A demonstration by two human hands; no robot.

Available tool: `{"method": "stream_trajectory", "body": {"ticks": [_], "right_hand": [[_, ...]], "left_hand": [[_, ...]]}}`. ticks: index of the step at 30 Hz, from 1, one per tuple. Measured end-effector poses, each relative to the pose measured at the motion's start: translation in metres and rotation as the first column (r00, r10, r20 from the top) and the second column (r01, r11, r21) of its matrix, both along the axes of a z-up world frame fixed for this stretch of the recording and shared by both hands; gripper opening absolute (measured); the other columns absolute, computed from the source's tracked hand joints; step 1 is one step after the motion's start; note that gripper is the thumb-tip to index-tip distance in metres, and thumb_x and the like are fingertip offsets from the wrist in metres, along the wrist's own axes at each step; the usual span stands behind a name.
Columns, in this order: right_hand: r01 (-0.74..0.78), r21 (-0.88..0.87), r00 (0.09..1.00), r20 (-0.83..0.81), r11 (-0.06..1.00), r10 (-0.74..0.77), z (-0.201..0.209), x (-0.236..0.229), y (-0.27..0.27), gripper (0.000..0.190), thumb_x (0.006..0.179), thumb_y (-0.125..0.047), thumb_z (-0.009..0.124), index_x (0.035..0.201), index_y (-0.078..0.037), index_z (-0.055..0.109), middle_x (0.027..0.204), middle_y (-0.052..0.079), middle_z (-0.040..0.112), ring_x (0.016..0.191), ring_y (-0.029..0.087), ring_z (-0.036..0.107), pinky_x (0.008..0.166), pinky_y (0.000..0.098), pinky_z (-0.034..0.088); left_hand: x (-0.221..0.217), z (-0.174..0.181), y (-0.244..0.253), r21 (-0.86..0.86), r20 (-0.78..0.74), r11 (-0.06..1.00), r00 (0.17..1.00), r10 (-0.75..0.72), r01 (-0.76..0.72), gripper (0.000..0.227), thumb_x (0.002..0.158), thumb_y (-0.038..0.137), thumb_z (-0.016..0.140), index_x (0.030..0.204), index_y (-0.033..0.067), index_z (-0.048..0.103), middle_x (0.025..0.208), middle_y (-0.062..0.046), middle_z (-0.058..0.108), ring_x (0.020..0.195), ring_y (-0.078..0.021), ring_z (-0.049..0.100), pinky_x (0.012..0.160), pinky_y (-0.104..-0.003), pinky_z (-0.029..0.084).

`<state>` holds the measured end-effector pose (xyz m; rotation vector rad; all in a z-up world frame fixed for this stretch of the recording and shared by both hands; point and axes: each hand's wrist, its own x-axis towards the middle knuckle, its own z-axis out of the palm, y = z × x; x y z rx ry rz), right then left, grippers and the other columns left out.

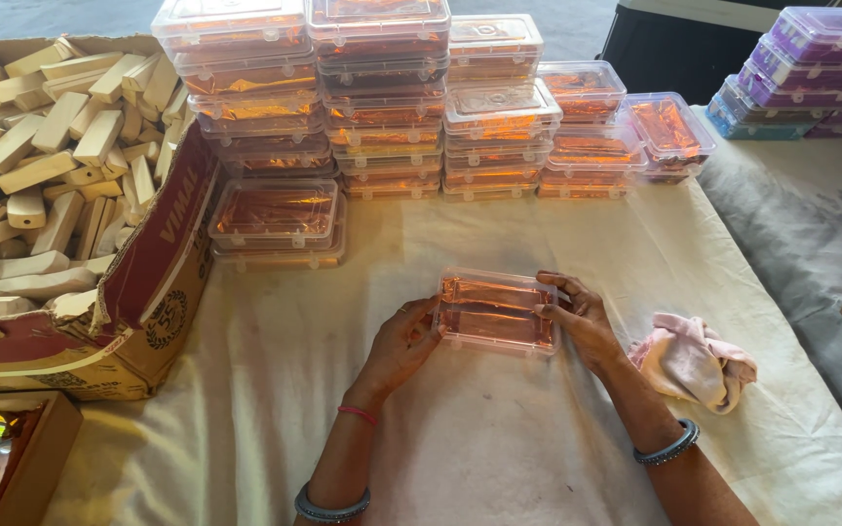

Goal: The person wipes the inside and outside of a clear plastic container with a cloth, then places two orange foil-wrapped bars inside and closes the lid. They then pick up two small wooden blocks from a box and wipe them with the cloth.

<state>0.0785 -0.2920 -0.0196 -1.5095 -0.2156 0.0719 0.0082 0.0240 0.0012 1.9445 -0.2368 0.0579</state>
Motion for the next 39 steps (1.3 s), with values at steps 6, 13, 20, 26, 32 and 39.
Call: {"method": "stream_trajectory", "body": {"ticks": [6, 13, 20, 26, 32, 39], "right_hand": [[0.006, -0.033, 1.000, 0.012, 0.999, -0.005, 0.000, 0.000, 0.001, 0.054, 0.082, -0.005, 0.076, 0.133, -0.001, 0.062, 0.131, 0.006, 0.062, 0.119, 0.016, 0.060, 0.099, 0.0300, 0.051], [0.084, -0.180, 0.996, 0.045, 0.980, -0.077, 0.004, -0.002, 0.003, 0.063, 0.079, -0.018, 0.081, 0.136, -0.002, 0.058, 0.120, 0.005, 0.066, 0.113, 0.017, 0.063, 0.096, 0.0311, 0.052], [0.336, -0.795, 0.941, 0.307, 0.506, -0.142, -0.005, -0.007, -0.001, 0.055, 0.094, -0.056, 0.067, 0.116, -0.006, 0.076, 0.104, 0.011, 0.069, 0.102, 0.026, 0.067, 0.091, 0.0392, 0.052], [0.113, -0.357, 0.993, 0.027, 0.927, -0.111, 0.015, -0.020, 0.014, 0.064, 0.091, -0.043, 0.069, 0.144, -0.007, 0.058, 0.113, 0.009, 0.074, 0.102, 0.016, 0.070, 0.087, 0.0337, 0.057], [0.036, -0.059, 0.984, -0.174, 0.998, -0.046, 0.030, -0.038, 0.040, 0.082, 0.091, -0.031, 0.067, 0.161, -0.013, 0.029, 0.117, 0.013, 0.070, 0.104, 0.017, 0.070, 0.072, 0.0372, 0.065], [0.069, 0.099, 0.986, -0.161, 0.993, -0.052, 0.016, -0.034, 0.039, 0.074, 0.091, -0.025, 0.070, 0.156, -0.007, 0.039, 0.111, 0.013, 0.071, 0.090, 0.015, 0.071, 0.063, 0.0341, 0.063]], "left_hand": [[-0.004, 0.011, -0.003, 0.049, -0.011, 0.999, 1.000, 0.023, -0.022, 0.055, 0.093, 0.032, 0.067, 0.144, 0.0131, 0.057, 0.134, -0.006, 0.064, 0.106, -0.0179, 0.067, 0.089, -0.033, 0.055], [-0.009, 0.018, -0.007, 0.074, -0.009, 0.995, 0.998, 0.069, -0.068, 0.057, 0.091, 0.032, 0.067, 0.144, 0.0137, 0.058, 0.130, -0.005, 0.066, 0.098, -0.0175, 0.068, 0.086, -0.032, 0.056], [0.000, -0.001, -0.008, 0.074, -0.004, 0.992, 0.995, 0.102, -0.101, 0.053, 0.092, 0.029, 0.068, 0.138, 0.0060, 0.061, 0.129, -0.009, 0.064, 0.099, -0.0193, 0.069, 0.088, -0.032, 0.057], [0.010, -0.018, -0.001, -0.141, 0.036, 0.985, 0.993, 0.110, -0.104, 0.050, 0.089, 0.018, 0.070, 0.136, 0.0010, 0.065, 0.127, -0.010, 0.065, 0.105, -0.0178, 0.067, 0.087, -0.032, 0.056], [0.023, -0.040, 0.005, -0.518, -0.115, 0.848, 0.991, 0.063, -0.113, 0.059, 0.093, 0.025, 0.069, 0.145, 0.0038, 0.053, 0.114, 0.000, 0.075, 0.101, -0.0097, 0.070, 0.090, -0.026, 0.056], [0.018, -0.023, -0.002, -0.555, -0.402, 0.781, 0.914, 0.048, -0.285, 0.066, 0.090, 0.030, 0.073, 0.151, 0.0128, 0.052, 0.095, -0.002, 0.072, 0.082, -0.0127, 0.069, 0.075, -0.031, 0.062]]}}
